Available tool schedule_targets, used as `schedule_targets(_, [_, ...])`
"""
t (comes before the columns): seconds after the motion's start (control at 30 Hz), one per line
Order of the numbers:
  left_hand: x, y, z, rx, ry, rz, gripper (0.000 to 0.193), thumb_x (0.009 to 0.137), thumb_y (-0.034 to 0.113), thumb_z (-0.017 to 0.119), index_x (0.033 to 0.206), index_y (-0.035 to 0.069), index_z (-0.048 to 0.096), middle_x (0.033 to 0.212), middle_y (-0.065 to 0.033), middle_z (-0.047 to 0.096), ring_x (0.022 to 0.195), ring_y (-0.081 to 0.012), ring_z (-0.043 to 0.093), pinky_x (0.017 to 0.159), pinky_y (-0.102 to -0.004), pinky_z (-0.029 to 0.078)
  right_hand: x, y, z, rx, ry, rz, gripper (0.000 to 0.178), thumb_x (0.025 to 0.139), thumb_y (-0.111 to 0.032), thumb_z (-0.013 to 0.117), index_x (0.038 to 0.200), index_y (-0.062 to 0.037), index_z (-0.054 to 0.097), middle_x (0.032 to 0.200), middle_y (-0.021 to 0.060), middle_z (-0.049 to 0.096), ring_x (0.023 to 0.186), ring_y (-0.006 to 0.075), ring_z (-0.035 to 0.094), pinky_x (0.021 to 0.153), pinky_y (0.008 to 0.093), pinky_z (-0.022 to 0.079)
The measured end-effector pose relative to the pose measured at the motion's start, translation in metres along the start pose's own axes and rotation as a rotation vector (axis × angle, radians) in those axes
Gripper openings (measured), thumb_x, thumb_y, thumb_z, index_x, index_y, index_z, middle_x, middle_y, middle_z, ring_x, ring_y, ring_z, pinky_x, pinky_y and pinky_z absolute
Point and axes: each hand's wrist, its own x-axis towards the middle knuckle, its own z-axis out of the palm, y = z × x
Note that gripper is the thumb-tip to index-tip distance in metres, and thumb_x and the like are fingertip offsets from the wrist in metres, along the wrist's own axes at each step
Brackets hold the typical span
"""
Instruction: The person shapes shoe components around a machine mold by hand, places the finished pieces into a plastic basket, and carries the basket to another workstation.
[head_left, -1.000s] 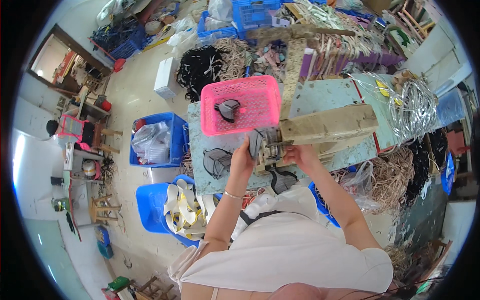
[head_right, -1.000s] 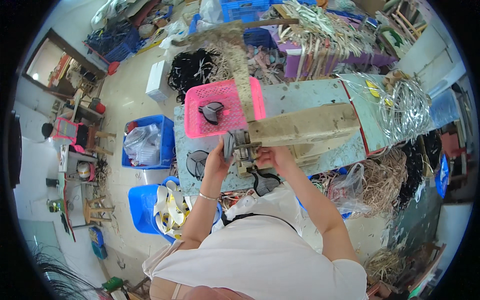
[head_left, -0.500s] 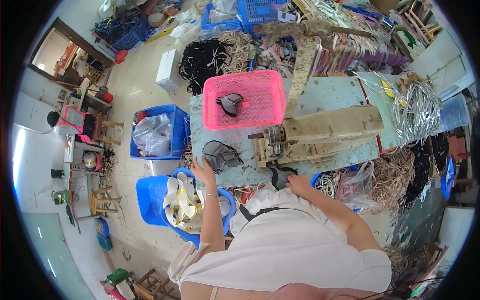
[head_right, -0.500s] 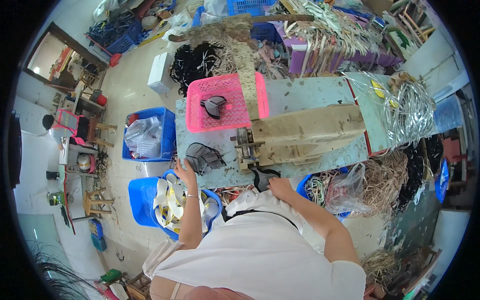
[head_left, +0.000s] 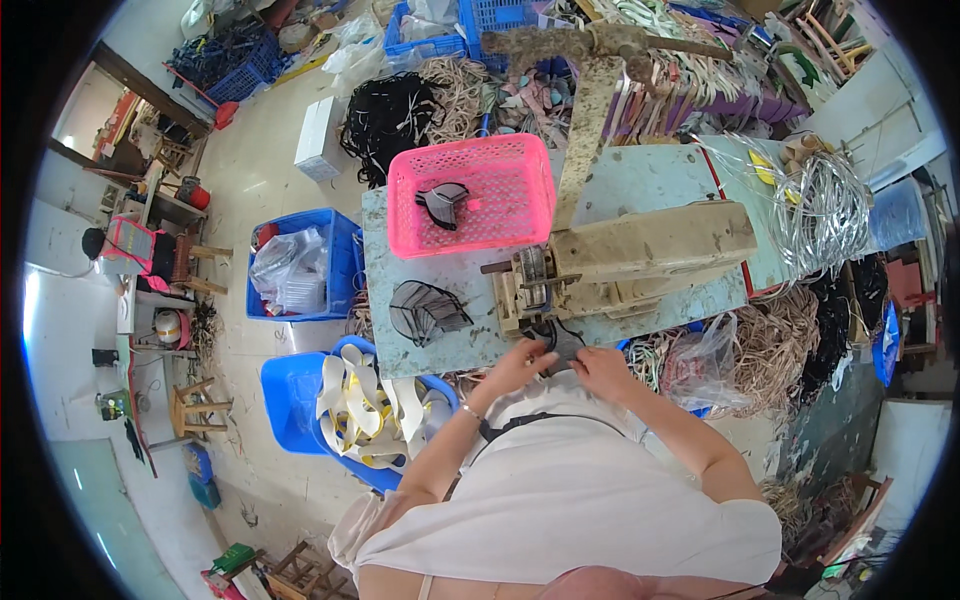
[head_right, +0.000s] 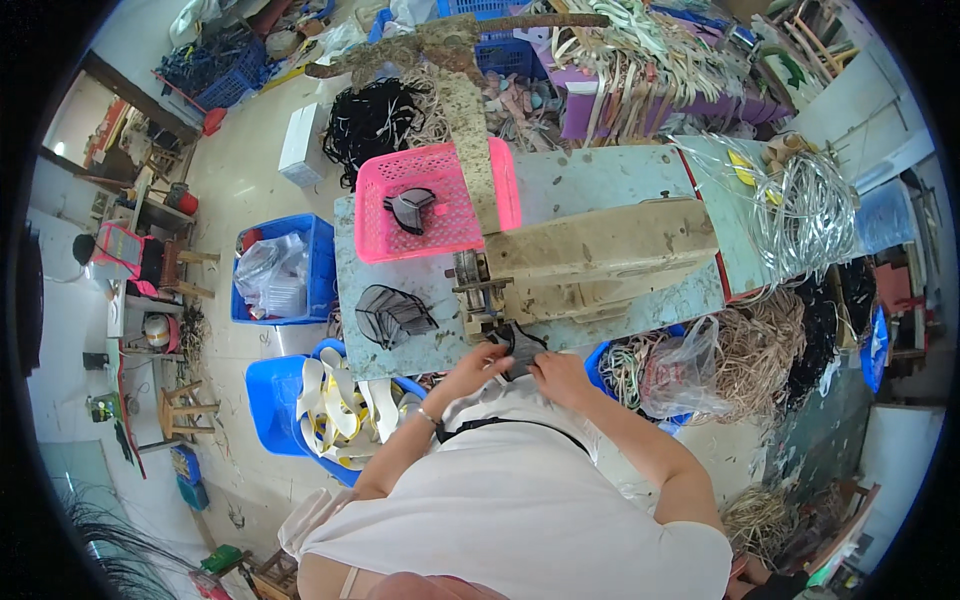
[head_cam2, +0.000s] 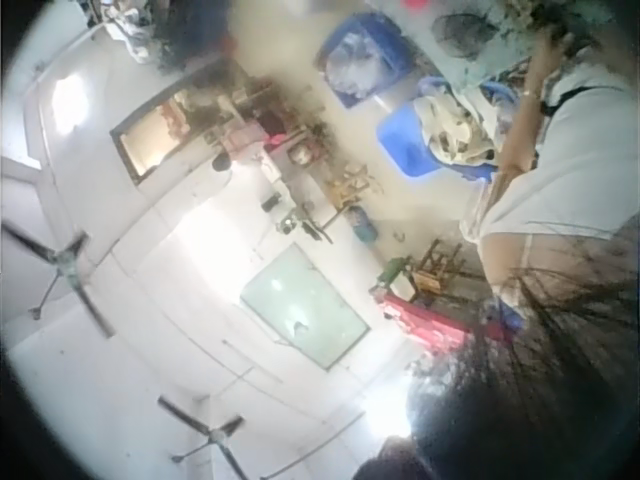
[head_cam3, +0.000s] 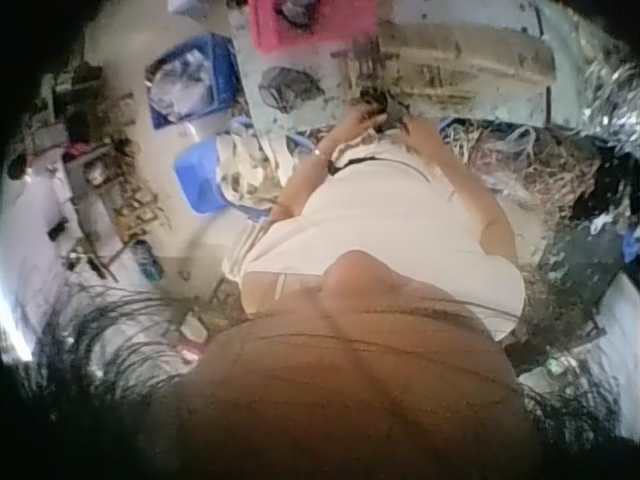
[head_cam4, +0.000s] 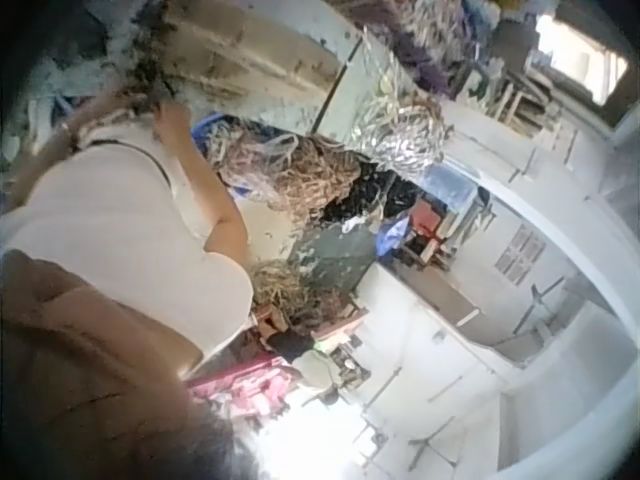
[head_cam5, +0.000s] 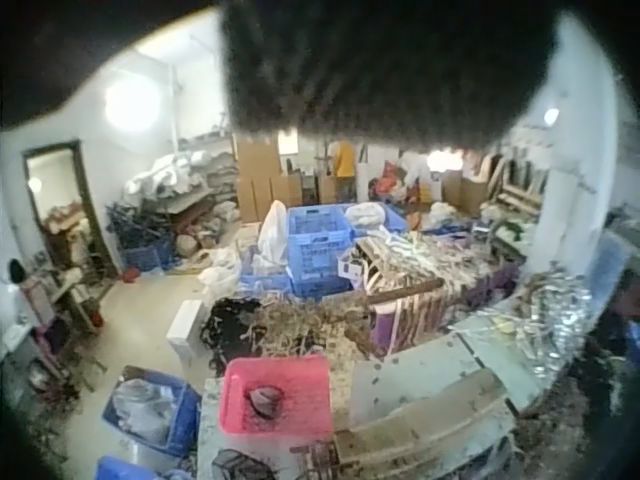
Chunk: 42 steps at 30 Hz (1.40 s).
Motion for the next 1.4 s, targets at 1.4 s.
schedule_targets(1.4, [0.038, -0.085, 0.036, 0.328, 0.136, 0.021, 0.024, 0.085, 0.022, 0.054, 0.090, -0.002, 0.051, 0.087, -0.0200, 0.053, 0.080, -0.0371, 0.054, 0.068, -0.0412, 0.044, -0.015, -0.009, -0.026, 0.184, 0.040, 0.242, 0.028, 0.078, -0.029, 0.059, 0.064, -0.0045, 0.051, 0.064, 0.0095, 0.057, 0.058, 0.0280, 0.058, 0.052, 0.0375, 0.045])
